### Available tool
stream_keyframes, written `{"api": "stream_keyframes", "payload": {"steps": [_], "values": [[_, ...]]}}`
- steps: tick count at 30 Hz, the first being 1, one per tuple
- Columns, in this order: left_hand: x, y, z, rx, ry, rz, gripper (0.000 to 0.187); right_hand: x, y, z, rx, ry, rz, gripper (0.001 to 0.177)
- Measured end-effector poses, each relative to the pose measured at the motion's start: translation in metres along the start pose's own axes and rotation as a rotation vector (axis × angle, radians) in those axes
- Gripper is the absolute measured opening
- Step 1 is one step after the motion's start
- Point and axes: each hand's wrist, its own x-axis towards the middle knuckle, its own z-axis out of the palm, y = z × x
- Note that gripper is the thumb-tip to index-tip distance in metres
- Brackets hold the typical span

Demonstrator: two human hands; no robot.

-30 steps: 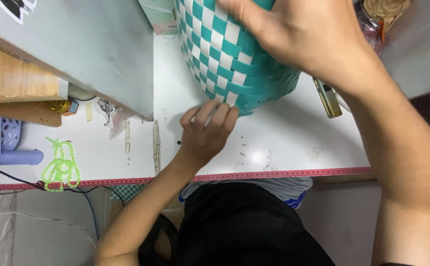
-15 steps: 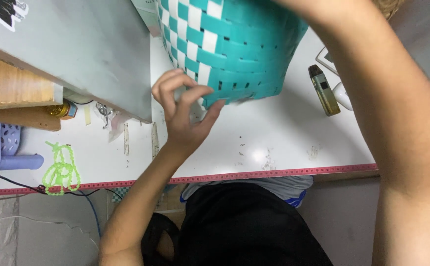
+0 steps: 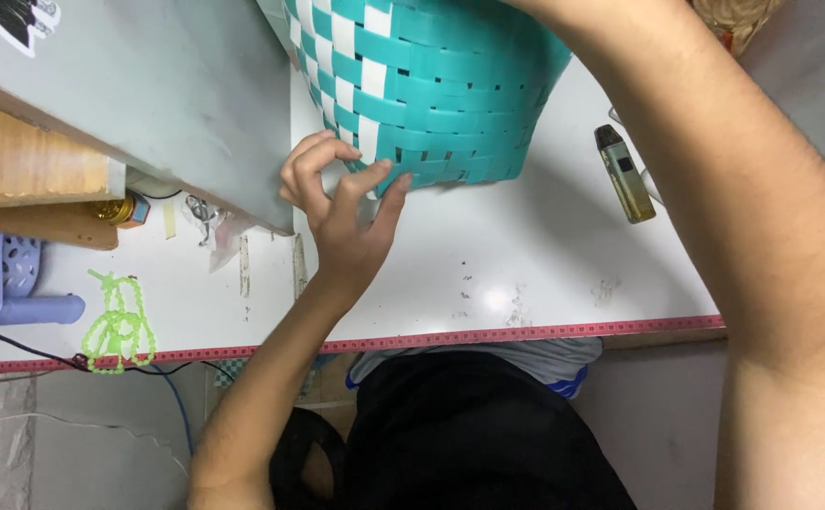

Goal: Attaching handles to a woven plastic basket by threading and weaving plastic straps through the basket's structure.

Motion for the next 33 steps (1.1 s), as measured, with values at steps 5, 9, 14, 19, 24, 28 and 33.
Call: {"api": "stream_keyframes", "payload": {"steps": [5, 9, 14, 19, 24, 28, 33], "values": [[-0.009, -0.018, 0.008, -0.034, 0.056, 0.182, 0.027, -0.021, 0.010, -0.006, 0.030, 0.040, -0.007, 0.018], [-0.016, -0.014, 0.010, -0.013, 0.138, 0.333, 0.046, -0.027, 0.014, -0.008, 0.062, 0.066, -0.021, 0.018], [-0.013, -0.019, 0.012, 0.034, 0.164, 0.361, 0.073, -0.038, 0.015, -0.020, 0.096, 0.087, -0.040, 0.018], [-0.005, -0.009, 0.004, 0.074, 0.110, 0.404, 0.063, -0.047, 0.014, -0.031, 0.130, 0.116, -0.053, 0.019], [-0.004, -0.010, 0.005, 0.060, -0.008, 0.401, 0.069, -0.070, 0.015, -0.042, 0.155, 0.153, -0.033, 0.021], [-0.011, -0.014, 0.005, 0.060, -0.061, 0.363, 0.063, -0.087, 0.017, -0.049, 0.174, 0.181, -0.015, 0.023], [-0.007, -0.011, 0.007, 0.077, -0.077, 0.373, 0.059, -0.097, 0.018, -0.053, 0.203, 0.216, -0.005, 0.025]]}}
